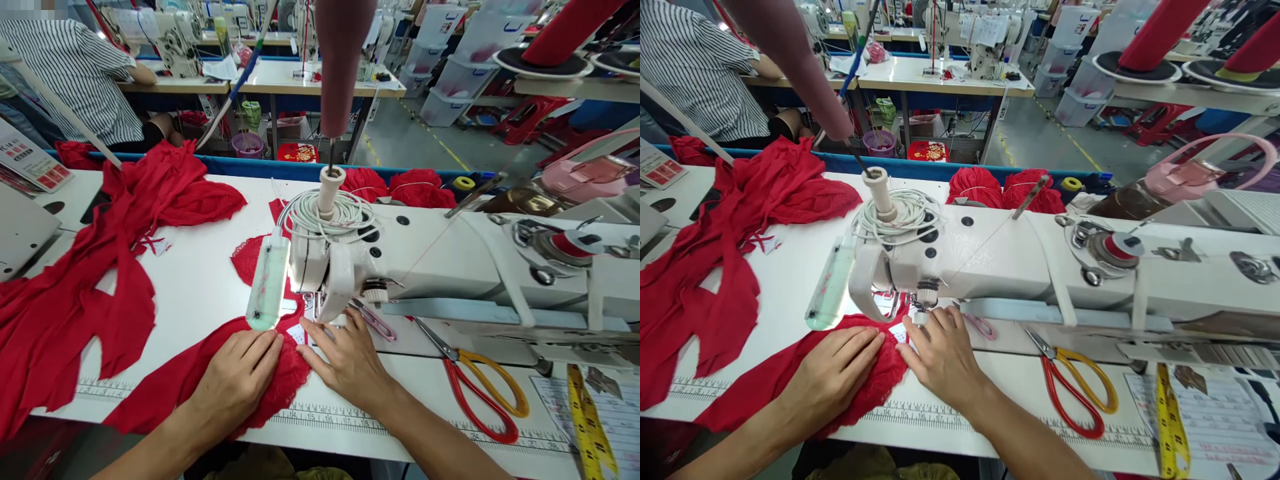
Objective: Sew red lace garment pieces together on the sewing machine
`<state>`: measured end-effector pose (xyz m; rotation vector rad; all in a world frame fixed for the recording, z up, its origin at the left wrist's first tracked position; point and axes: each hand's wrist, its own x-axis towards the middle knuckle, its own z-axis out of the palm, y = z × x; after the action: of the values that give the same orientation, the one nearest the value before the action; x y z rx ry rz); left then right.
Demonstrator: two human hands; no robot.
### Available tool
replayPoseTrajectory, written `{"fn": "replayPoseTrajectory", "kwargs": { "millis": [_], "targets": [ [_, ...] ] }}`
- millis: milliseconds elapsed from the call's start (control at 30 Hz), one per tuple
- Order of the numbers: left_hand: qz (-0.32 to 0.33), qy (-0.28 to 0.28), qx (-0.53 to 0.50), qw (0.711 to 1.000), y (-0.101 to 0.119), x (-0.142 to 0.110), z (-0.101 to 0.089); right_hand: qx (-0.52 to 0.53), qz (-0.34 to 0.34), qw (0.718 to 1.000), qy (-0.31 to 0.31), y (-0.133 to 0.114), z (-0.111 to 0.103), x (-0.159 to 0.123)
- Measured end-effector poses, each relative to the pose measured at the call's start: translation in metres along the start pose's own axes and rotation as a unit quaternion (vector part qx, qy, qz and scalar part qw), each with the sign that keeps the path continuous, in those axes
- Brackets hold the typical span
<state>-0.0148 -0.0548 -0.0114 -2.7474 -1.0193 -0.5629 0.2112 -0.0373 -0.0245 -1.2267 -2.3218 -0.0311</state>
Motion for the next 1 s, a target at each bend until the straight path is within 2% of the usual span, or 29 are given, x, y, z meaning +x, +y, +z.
{"fn": "replayPoseTrajectory", "kwargs": {
  "millis": [133,433,1000],
  "targets": [
    [-0.008,-0.008,-0.021,1.000,-0.0012,-0.0098,0.0009,0.006,-0.003,1.000,0.001,0.0000,0.0000,-0.0002],
    [-0.026,-0.022,-0.044,0.998,-0.0061,-0.0069,0.0047,0.011,-0.001,1.000,-0.007,-0.0002,0.0002,-0.0008],
    [-0.020,0.004,-0.060,0.998,-0.0081,-0.0055,0.0029,0.025,0.007,1.000,-0.017,0.0021,-0.0015,-0.0012]
  ]
}}
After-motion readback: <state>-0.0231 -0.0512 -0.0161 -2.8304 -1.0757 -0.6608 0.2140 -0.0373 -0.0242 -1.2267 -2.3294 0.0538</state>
